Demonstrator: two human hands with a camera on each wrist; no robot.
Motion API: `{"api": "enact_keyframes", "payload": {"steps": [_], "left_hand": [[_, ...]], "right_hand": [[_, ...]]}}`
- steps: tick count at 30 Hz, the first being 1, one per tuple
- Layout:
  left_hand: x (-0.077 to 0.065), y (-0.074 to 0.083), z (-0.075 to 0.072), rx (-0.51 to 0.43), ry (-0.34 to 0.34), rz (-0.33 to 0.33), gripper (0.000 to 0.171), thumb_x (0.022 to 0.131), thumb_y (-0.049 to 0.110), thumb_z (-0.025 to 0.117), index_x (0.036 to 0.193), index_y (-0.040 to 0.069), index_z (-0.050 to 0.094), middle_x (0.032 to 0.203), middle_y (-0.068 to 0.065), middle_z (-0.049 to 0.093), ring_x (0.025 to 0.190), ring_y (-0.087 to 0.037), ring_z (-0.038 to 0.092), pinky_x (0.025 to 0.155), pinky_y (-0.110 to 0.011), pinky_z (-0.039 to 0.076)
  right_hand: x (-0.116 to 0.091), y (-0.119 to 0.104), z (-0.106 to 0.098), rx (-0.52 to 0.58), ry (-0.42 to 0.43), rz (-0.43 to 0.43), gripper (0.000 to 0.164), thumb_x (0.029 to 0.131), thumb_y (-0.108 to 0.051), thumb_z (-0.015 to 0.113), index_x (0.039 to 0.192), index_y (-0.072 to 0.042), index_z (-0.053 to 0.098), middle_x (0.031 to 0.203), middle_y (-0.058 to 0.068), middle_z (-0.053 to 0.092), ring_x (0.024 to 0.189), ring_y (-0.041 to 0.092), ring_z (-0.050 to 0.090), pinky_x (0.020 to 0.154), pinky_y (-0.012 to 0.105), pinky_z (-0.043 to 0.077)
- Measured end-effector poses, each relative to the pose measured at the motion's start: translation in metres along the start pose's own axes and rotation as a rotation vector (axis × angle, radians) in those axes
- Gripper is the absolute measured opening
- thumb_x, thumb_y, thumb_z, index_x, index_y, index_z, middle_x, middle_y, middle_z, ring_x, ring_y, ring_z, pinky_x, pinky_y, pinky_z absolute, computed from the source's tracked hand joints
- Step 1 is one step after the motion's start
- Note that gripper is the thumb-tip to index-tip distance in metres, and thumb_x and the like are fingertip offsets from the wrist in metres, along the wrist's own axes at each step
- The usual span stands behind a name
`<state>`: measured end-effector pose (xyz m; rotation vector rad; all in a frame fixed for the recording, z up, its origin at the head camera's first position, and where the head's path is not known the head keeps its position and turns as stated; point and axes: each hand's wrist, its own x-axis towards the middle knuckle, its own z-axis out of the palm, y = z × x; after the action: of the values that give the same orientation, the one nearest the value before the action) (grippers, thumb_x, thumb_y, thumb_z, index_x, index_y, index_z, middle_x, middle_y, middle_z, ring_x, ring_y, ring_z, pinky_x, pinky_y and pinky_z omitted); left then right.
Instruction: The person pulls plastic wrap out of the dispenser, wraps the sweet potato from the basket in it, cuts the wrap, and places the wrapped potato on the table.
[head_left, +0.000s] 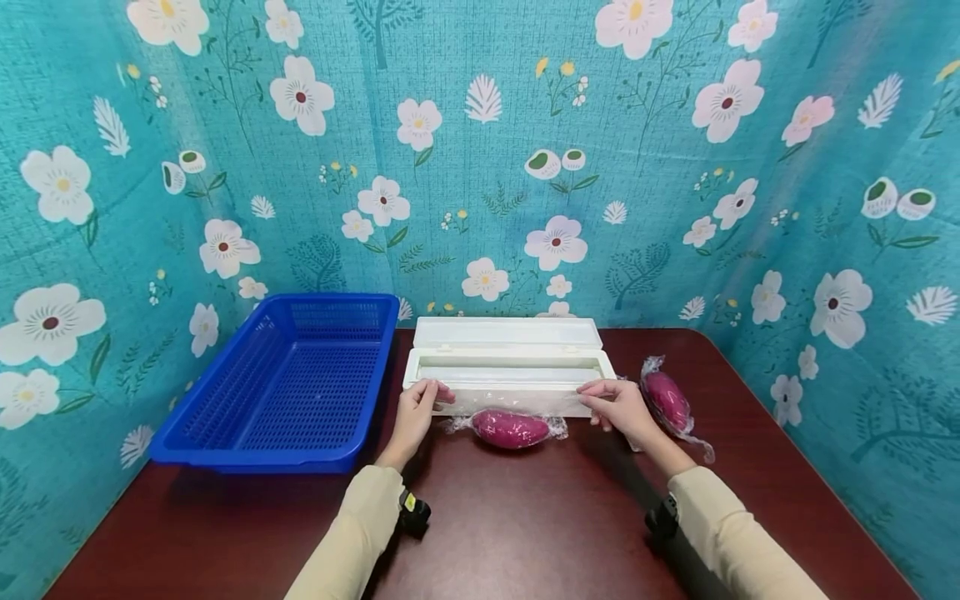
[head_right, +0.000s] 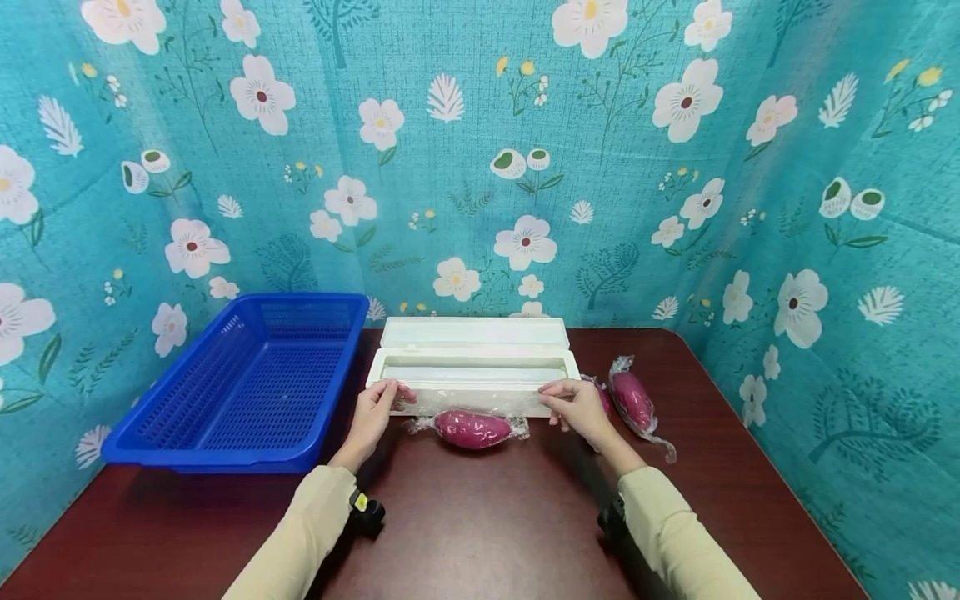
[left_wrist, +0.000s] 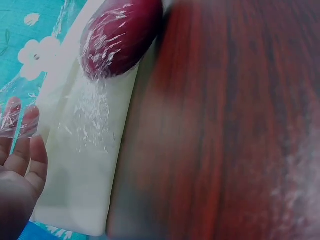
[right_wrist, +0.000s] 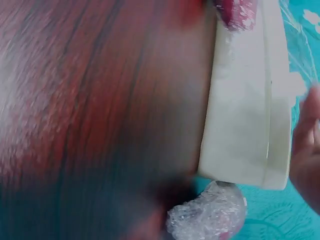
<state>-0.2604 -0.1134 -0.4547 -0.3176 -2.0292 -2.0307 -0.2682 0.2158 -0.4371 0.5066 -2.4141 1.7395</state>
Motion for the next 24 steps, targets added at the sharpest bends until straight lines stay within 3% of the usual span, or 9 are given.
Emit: {"api": "enact_keyframes", "payload": {"steps": [2,5,9,12,18,24], "left_hand": [[0.002,-0.007,-0.002,-0.027,0.001,0.008,0.029,0.096,0.008,0.037,0.088,-0.013,0.055,0.081,-0.025,0.062,0.074,-0.032,0.062,0.065,-0.037,0.049],[0.003,-0.017,-0.004,-0.076,-0.018,0.042,0.031,0.097,0.014,0.037,0.088,-0.009,0.056,0.079,-0.019,0.064,0.070,-0.023,0.063,0.063,-0.034,0.050],[0.008,-0.043,-0.011,-0.144,-0.078,0.083,0.031,0.097,0.022,0.037,0.089,0.000,0.058,0.079,-0.010,0.065,0.068,-0.016,0.063,0.060,-0.029,0.051],[0.008,-0.049,-0.015,-0.208,-0.112,0.097,0.030,0.097,0.019,0.037,0.089,0.001,0.059,0.077,-0.010,0.065,0.065,-0.017,0.063,0.058,-0.030,0.051],[0.016,-0.077,-0.018,-0.200,-0.060,0.002,0.031,0.095,0.028,0.042,0.085,0.005,0.061,0.072,-0.005,0.064,0.061,-0.014,0.061,0.056,-0.028,0.050],[0.004,-0.036,-0.012,-0.173,-0.051,-0.029,0.040,0.096,0.024,0.040,0.081,-0.008,0.058,0.064,-0.004,0.060,0.056,-0.012,0.057,0.054,-0.026,0.048]], "right_hand": [[0.001,0.003,-0.002,0.155,-0.046,0.087,0.023,0.082,-0.005,0.063,0.093,0.015,0.060,0.076,0.025,0.061,0.044,0.014,0.054,0.039,0.026,0.045],[0.001,0.006,-0.004,0.320,-0.097,0.150,0.025,0.084,-0.002,0.060,0.098,0.018,0.054,0.080,0.026,0.062,0.051,0.018,0.060,0.047,0.029,0.050],[0.000,0.005,-0.005,0.432,-0.177,0.169,0.025,0.086,0.004,0.054,0.104,0.018,0.046,0.086,0.021,0.063,0.059,0.021,0.063,0.055,0.033,0.052],[-0.001,0.004,-0.006,0.474,-0.242,0.161,0.028,0.087,0.005,0.049,0.108,0.023,0.042,0.088,0.019,0.063,0.063,0.022,0.063,0.059,0.035,0.052],[0.000,0.006,-0.006,0.424,-0.306,0.123,0.034,0.092,-0.003,0.045,0.105,0.028,0.042,0.083,0.022,0.062,0.067,0.021,0.062,0.063,0.035,0.052],[0.004,0.007,-0.001,0.190,-0.327,0.018,0.024,0.089,-0.001,0.051,0.095,0.022,0.055,0.070,0.027,0.058,0.060,0.021,0.060,0.057,0.039,0.051]]}}
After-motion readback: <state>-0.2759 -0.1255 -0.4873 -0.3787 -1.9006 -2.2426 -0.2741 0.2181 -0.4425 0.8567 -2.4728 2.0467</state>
